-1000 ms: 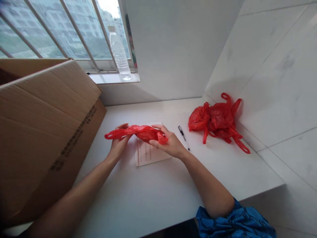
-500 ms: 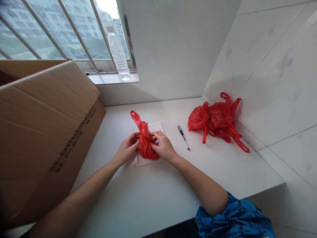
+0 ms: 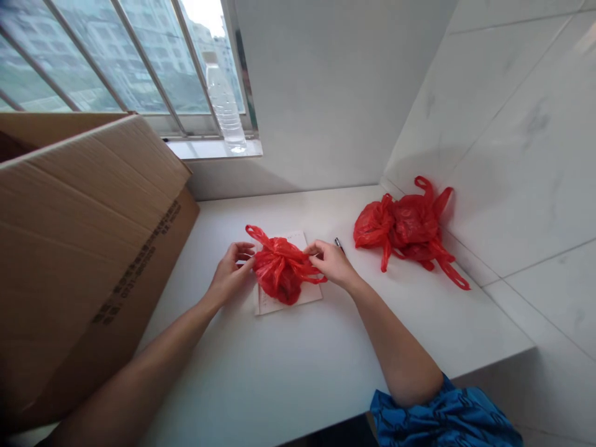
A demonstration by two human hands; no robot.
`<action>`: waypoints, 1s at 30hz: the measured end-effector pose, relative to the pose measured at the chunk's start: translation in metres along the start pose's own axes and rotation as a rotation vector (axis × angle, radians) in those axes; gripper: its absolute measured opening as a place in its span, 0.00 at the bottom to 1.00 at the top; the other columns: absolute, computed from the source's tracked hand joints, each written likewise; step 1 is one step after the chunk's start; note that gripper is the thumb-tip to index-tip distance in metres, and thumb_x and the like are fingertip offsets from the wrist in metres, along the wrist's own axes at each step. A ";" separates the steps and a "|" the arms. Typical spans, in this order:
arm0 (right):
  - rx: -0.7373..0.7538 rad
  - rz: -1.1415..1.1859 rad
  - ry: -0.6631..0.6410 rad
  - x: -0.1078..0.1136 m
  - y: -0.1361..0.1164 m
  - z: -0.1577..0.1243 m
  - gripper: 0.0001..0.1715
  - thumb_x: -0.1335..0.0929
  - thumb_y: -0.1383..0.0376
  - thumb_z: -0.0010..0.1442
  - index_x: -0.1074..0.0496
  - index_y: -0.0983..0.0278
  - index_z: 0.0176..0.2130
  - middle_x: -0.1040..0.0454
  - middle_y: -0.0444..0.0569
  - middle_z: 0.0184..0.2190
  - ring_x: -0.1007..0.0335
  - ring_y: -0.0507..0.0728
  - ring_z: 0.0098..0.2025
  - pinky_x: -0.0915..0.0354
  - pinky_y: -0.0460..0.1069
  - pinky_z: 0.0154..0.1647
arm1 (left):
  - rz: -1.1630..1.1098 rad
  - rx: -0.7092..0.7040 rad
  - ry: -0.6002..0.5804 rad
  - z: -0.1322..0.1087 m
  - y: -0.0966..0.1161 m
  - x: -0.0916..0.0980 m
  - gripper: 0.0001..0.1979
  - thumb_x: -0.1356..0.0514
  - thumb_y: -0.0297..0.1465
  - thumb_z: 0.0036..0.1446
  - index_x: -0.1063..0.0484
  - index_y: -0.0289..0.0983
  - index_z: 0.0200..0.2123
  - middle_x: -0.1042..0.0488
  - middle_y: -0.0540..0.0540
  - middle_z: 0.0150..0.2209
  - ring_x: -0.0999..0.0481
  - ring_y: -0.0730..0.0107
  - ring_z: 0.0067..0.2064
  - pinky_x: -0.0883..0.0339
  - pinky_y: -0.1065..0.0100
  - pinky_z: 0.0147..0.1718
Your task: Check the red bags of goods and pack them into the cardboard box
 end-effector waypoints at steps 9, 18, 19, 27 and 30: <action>0.372 -0.509 0.123 -0.059 -0.034 -0.005 0.35 0.44 0.52 0.70 0.48 0.64 0.69 0.52 0.54 0.71 0.60 0.59 0.73 0.55 0.60 0.72 | 0.532 -0.496 -0.208 -0.023 0.028 -0.037 0.32 0.46 0.35 0.64 0.50 0.35 0.68 0.50 0.35 0.70 0.51 0.53 0.71 0.52 0.49 0.67; 0.224 -0.715 -0.047 -0.096 0.000 -0.003 0.41 0.49 0.49 0.71 0.51 0.74 0.70 0.55 0.58 0.71 0.63 0.60 0.73 0.61 0.59 0.73 | 0.797 -0.458 -0.360 -0.032 0.003 -0.050 0.36 0.49 0.38 0.64 0.54 0.27 0.70 0.60 0.35 0.72 0.64 0.55 0.73 0.57 0.51 0.70; 0.220 -0.718 -0.050 -0.096 0.000 -0.003 0.41 0.50 0.49 0.71 0.51 0.74 0.70 0.55 0.59 0.71 0.63 0.60 0.73 0.61 0.59 0.73 | 0.796 -0.455 -0.359 -0.032 0.004 -0.050 0.36 0.49 0.38 0.64 0.54 0.28 0.70 0.60 0.36 0.72 0.64 0.55 0.73 0.57 0.51 0.70; 0.206 -0.734 -0.078 -0.096 -0.003 -0.003 0.40 0.49 0.50 0.71 0.51 0.73 0.70 0.54 0.59 0.71 0.65 0.59 0.74 0.62 0.59 0.73 | 0.738 -0.435 -0.355 -0.032 0.004 -0.050 0.35 0.49 0.37 0.63 0.52 0.28 0.70 0.57 0.34 0.72 0.61 0.53 0.73 0.56 0.50 0.69; 0.198 -0.735 -0.083 -0.097 -0.003 -0.003 0.40 0.49 0.50 0.71 0.51 0.74 0.70 0.54 0.59 0.71 0.65 0.59 0.74 0.62 0.59 0.73 | 0.730 -0.436 -0.357 -0.033 0.004 -0.051 0.35 0.49 0.37 0.63 0.52 0.29 0.70 0.58 0.35 0.72 0.60 0.53 0.73 0.55 0.49 0.69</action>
Point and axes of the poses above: each hand's wrist, its own z-axis towards the middle knuckle, its own x-axis out of the back of the hand, y = z × x, the point moved 4 cm from there along z, towards the middle knuckle
